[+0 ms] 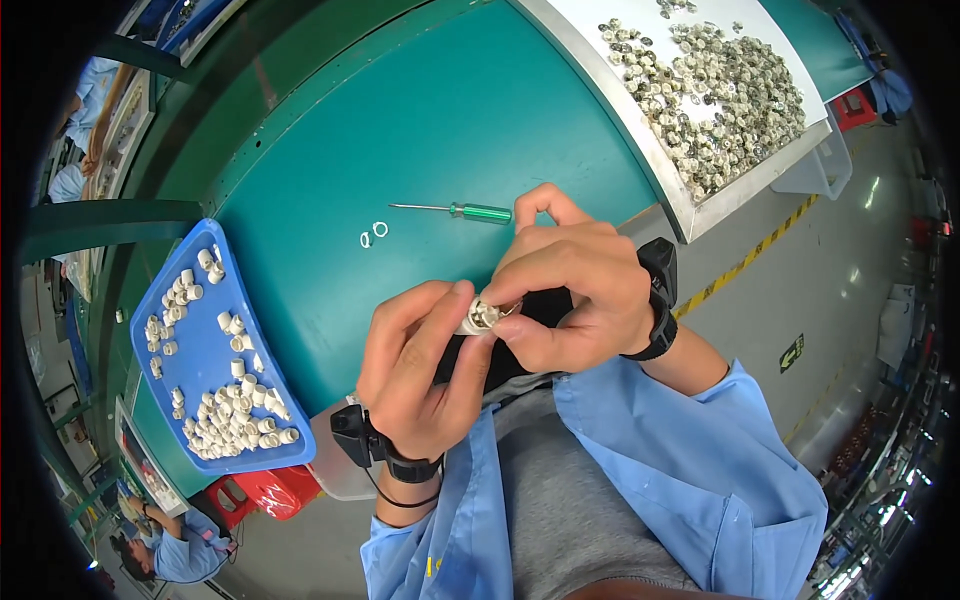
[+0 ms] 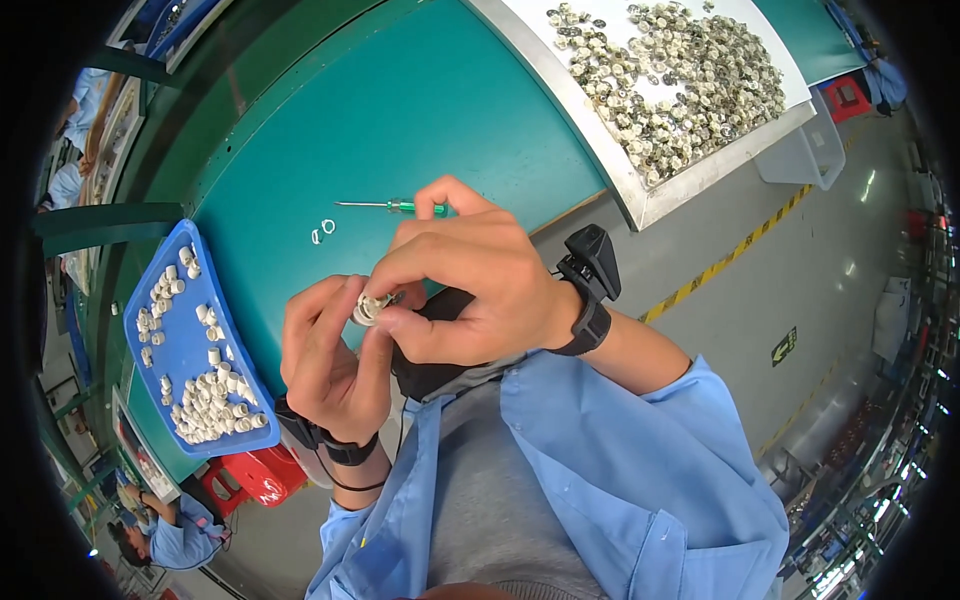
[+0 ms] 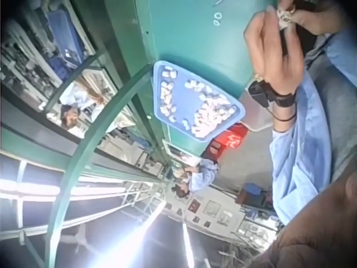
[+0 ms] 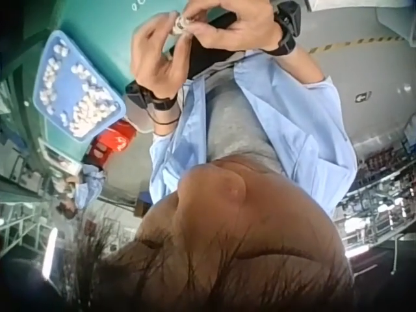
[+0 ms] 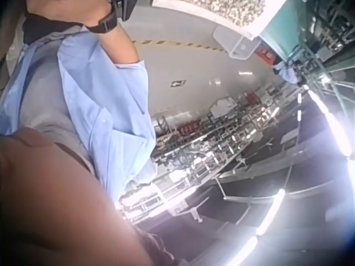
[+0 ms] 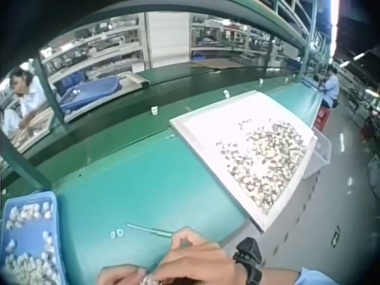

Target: The person picks up a white plastic component and a metal insert by hand, fits the metal insert into the plastic component, and presses them together. After repeating this assembly for several units, the person places each completed part into a blue tray.

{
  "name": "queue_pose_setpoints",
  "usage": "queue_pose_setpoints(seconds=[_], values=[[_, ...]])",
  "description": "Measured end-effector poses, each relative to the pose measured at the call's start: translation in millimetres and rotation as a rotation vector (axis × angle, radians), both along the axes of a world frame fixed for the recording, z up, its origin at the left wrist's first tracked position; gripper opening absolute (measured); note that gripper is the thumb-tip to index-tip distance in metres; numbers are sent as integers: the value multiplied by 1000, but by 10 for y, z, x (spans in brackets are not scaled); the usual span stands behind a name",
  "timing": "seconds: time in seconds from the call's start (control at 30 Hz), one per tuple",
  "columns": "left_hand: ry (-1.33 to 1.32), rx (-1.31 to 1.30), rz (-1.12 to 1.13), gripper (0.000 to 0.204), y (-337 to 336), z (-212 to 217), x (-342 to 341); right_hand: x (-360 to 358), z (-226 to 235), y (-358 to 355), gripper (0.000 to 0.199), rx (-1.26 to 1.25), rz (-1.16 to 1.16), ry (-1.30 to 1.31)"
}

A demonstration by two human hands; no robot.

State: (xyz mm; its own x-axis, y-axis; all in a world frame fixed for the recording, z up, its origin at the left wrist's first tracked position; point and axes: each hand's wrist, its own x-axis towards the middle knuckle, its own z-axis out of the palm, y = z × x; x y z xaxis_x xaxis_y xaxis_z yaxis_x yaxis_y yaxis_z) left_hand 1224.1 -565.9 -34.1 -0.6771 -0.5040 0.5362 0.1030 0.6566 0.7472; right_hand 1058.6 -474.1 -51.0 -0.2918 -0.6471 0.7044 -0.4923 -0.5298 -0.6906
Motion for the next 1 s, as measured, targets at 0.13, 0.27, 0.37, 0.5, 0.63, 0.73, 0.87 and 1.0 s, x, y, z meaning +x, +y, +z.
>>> queue_pose_setpoints(seconds=[0.13,0.27,0.37,0.5,0.63,0.73,0.87,1.0], values=[[-30,-31,-3,42,-24,13,-22,-59,20,-11,15,27,29,35],[-42,-71,0,44,-17,10,-36,-93,4,-2,15,40,50,58],[-63,-162,43,46,37,30,-43,-91,-38,12,15,22,61,49],[-44,-218,32,46,37,2,-61,-107,-69,52,16,50,148,-67],[-87,-226,38,45,53,-19,-76,-166,-71,78,17,100,177,-26],[-115,-119,54,43,111,-32,-57,-111,-106,114,20,103,33,126],[-150,-67,77,41,172,-61,-59,-83,-63,206,25,169,-121,335],[-194,-97,151,40,261,-120,-67,-39,111,247,32,247,-221,490]])
